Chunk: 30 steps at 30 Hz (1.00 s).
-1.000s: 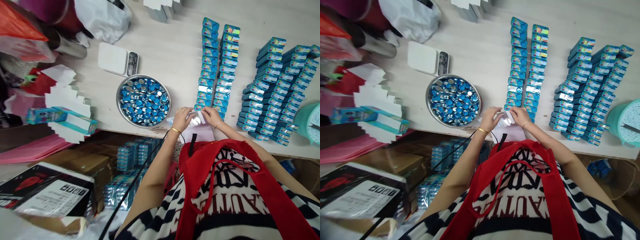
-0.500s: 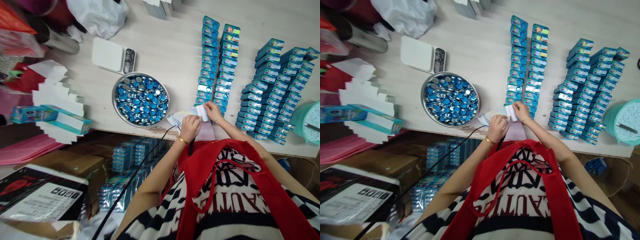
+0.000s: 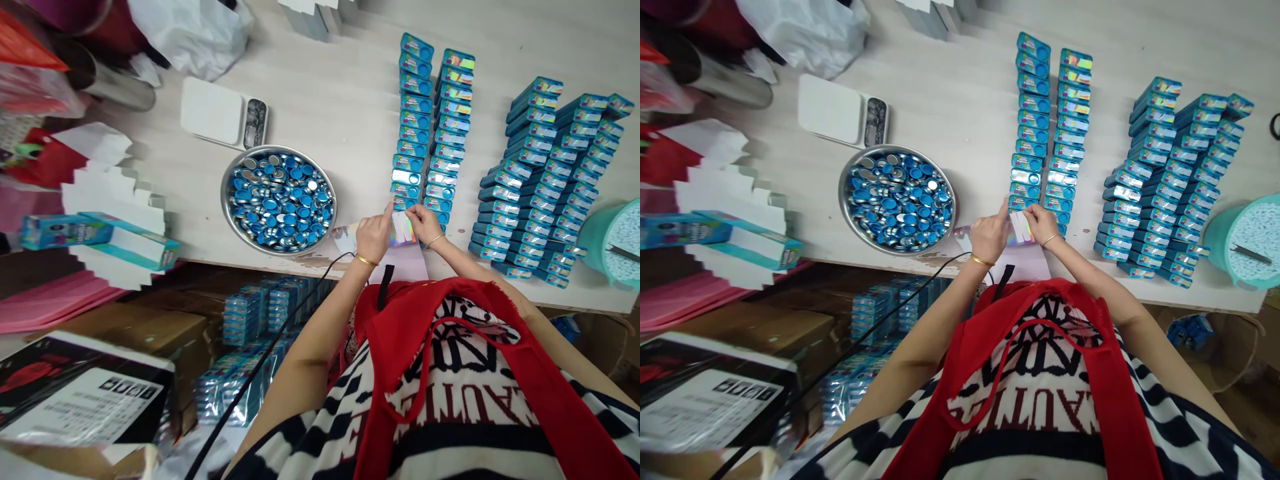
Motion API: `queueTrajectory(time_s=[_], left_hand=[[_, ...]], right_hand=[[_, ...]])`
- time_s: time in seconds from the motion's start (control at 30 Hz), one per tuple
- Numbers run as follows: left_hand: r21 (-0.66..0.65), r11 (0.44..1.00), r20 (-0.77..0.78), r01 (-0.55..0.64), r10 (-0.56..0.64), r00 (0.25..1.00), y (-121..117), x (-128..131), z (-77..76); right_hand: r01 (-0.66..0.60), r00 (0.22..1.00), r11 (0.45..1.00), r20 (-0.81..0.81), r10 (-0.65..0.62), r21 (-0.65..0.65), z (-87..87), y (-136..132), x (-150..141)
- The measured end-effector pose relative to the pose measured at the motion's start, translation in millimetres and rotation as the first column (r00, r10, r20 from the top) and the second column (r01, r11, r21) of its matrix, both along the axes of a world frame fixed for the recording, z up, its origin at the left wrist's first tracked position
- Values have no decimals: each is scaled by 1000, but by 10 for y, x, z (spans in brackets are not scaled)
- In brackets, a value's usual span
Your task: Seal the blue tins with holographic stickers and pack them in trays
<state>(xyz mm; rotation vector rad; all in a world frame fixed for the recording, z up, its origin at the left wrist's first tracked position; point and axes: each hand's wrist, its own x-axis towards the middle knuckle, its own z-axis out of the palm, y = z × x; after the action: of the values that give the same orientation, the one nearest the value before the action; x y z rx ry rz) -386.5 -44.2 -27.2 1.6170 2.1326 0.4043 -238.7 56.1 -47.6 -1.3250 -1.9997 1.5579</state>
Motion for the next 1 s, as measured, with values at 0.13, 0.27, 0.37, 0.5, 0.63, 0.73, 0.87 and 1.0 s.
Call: queueTrajectory(time_s=[0.13, 0.27, 0.37, 0.5, 0.63, 0.73, 0.87, 1.0], left_hand=[[61, 997, 20, 45, -46, 999, -235, 110, 37], [185, 982, 122, -27, 5, 992, -493, 197, 246], [305, 919, 326, -251, 148, 934, -503, 200, 508], [262, 817, 598, -514, 281, 751, -196, 171, 731], [185, 828, 749, -530, 229, 621, 134, 207, 660], [150, 868, 796, -474, 179, 578, 276, 286, 477], [123, 905, 782, -408, 165, 602, 465, 449, 191], [141, 898, 718, -417, 197, 667, 759, 657, -5]], right_hand=[[18, 1000, 1000, 22, -18, -5, -61, 28, -1], [10, 998, 1000, 60, -11, 19, -127, 62, -2], [13, 999, 999, 46, -15, 42, -96, 76, 8], [184, 979, 982, -102, -179, 47, 106, 59, 109], [188, 965, 956, -139, -222, -225, 346, 7, 308], [171, 961, 925, -151, -233, -338, 432, -21, 435], [307, 923, 909, -144, -356, -281, 409, 50, 573], [433, 893, 894, -85, -443, -116, 282, 264, 718]])
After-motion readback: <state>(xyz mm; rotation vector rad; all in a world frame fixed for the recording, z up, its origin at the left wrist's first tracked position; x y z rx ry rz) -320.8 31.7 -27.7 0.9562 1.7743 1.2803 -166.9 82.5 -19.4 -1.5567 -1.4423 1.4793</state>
